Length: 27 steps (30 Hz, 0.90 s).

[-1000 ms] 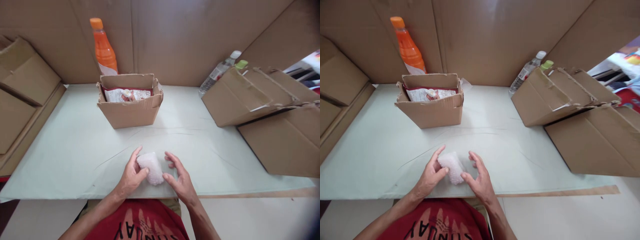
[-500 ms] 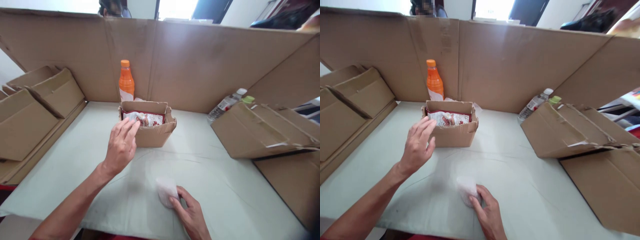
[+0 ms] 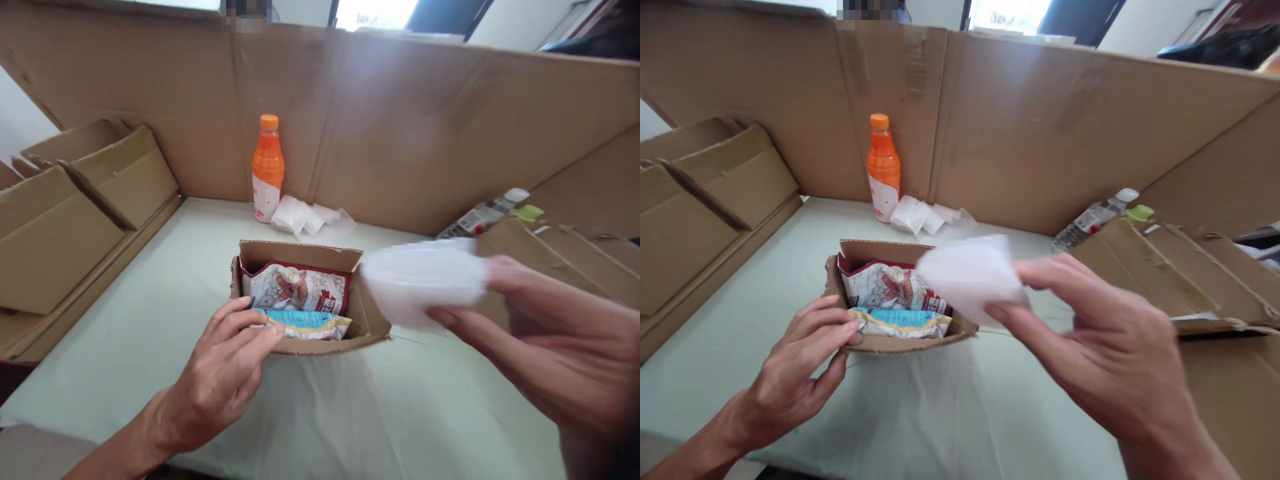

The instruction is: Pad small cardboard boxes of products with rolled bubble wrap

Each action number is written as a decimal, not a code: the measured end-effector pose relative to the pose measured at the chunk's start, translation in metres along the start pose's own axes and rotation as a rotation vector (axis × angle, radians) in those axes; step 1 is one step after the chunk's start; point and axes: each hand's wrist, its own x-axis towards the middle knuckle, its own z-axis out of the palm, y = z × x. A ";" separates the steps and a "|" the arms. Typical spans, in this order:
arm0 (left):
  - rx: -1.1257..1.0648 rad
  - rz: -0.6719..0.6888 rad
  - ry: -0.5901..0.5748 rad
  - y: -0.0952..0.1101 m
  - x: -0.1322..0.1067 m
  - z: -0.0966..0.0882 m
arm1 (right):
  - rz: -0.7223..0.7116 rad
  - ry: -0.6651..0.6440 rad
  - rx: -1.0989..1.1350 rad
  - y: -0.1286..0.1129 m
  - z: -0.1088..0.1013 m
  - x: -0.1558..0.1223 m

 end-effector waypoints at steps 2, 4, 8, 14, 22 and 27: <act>0.004 -0.008 0.016 0.006 -0.007 -0.008 | -0.211 -0.231 -0.049 -0.016 0.022 0.027; 0.003 -0.021 0.041 0.008 -0.009 -0.011 | -0.337 -0.472 -0.092 -0.026 0.052 0.044; -0.017 -0.020 0.062 0.005 -0.007 -0.007 | -0.339 -0.795 -0.379 -0.037 0.106 0.055; -0.031 -0.006 0.081 -0.001 -0.006 -0.005 | -0.509 -1.000 -0.513 -0.049 0.144 0.047; -0.047 -0.250 0.485 0.007 -0.022 0.000 | -0.468 -0.949 -0.444 -0.046 0.129 0.059; -0.256 -0.459 0.524 0.006 -0.046 0.012 | -0.057 -0.152 -0.228 0.010 0.030 0.013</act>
